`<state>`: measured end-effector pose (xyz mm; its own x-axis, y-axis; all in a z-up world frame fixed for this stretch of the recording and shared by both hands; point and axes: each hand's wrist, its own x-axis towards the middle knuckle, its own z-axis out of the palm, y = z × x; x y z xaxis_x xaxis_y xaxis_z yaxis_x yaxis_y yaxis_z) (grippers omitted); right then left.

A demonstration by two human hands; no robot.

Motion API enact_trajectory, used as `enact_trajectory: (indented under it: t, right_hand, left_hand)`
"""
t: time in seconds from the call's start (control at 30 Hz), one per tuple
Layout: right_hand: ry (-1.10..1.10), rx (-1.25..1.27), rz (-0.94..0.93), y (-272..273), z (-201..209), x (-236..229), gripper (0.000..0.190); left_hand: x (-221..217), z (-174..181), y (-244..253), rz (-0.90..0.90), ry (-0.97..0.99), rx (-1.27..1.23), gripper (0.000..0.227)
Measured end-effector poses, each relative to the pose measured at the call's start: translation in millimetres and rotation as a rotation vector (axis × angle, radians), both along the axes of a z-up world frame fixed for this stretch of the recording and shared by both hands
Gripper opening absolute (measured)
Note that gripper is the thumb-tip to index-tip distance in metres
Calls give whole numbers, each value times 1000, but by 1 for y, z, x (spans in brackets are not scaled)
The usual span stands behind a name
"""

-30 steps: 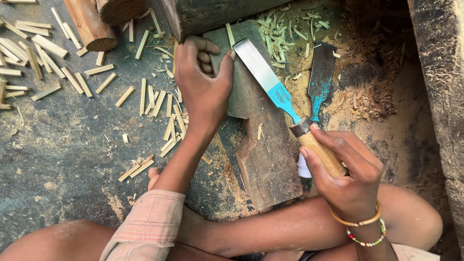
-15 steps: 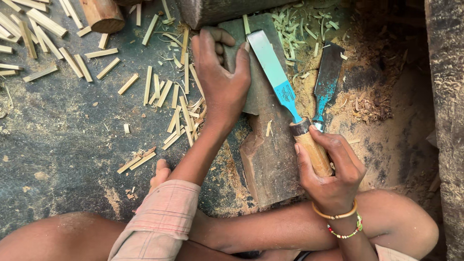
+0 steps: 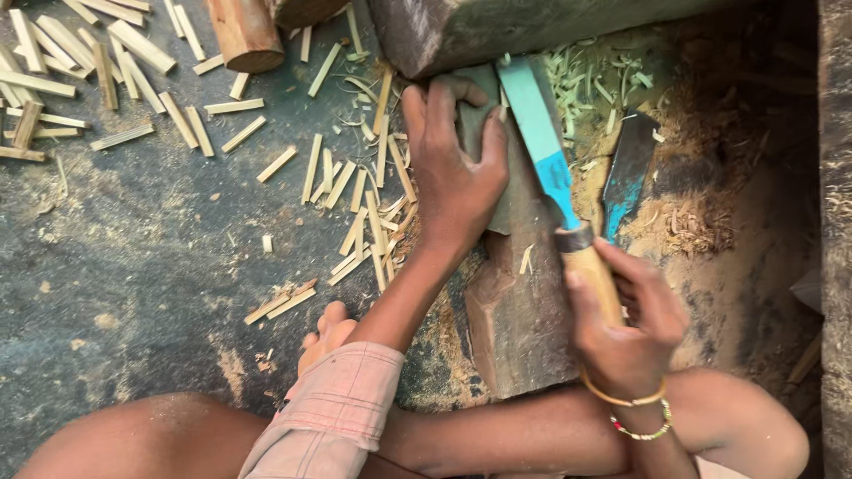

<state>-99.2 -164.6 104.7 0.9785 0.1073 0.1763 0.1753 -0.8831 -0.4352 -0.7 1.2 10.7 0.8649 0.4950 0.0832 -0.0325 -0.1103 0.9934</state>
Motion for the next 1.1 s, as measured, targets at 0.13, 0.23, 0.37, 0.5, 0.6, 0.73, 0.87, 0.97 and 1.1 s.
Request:
enact_trajectory:
  t: [0.13, 0.23, 0.37, 0.5, 0.6, 0.73, 0.87, 0.97, 1.1]
  right_hand:
    - [25, 56, -69, -8, 20, -14, 36]
    - [42, 11, -19, -9, 22, -12, 38]
    - [37, -21, 8, -8, 22, -11, 38]
    - [54, -32, 44, -6, 33, -7, 39]
    - [67, -44, 34, -4, 37, -8, 40]
    - [39, -57, 72, -5, 30, -2, 40]
    - [-32, -138, 114, -2, 20, -2, 37]
    - [-21, -121, 107, 3, 7, 8, 36]
    - [-50, -91, 85, 10, 5, 9, 37]
  left_hand:
    - [1, -1, 2, 1, -16, 0, 21]
    - [1, 4, 2, 4, -16, -2, 23]
    - [1, 2, 3, -11, -10, -8, 23]
    - [1, 1, 3, -13, 0, -9, 25]
    - [1, -1, 4, -32, 50, -5, 32]
    - [2, -2, -1, -5, 48, 10, 40]
    - [1, -6, -4, 18, 47, -39, 40]
    - [2, -6, -6, 22, 64, -46, 39]
    - [5, -3, -4, 49, 18, 14, 35]
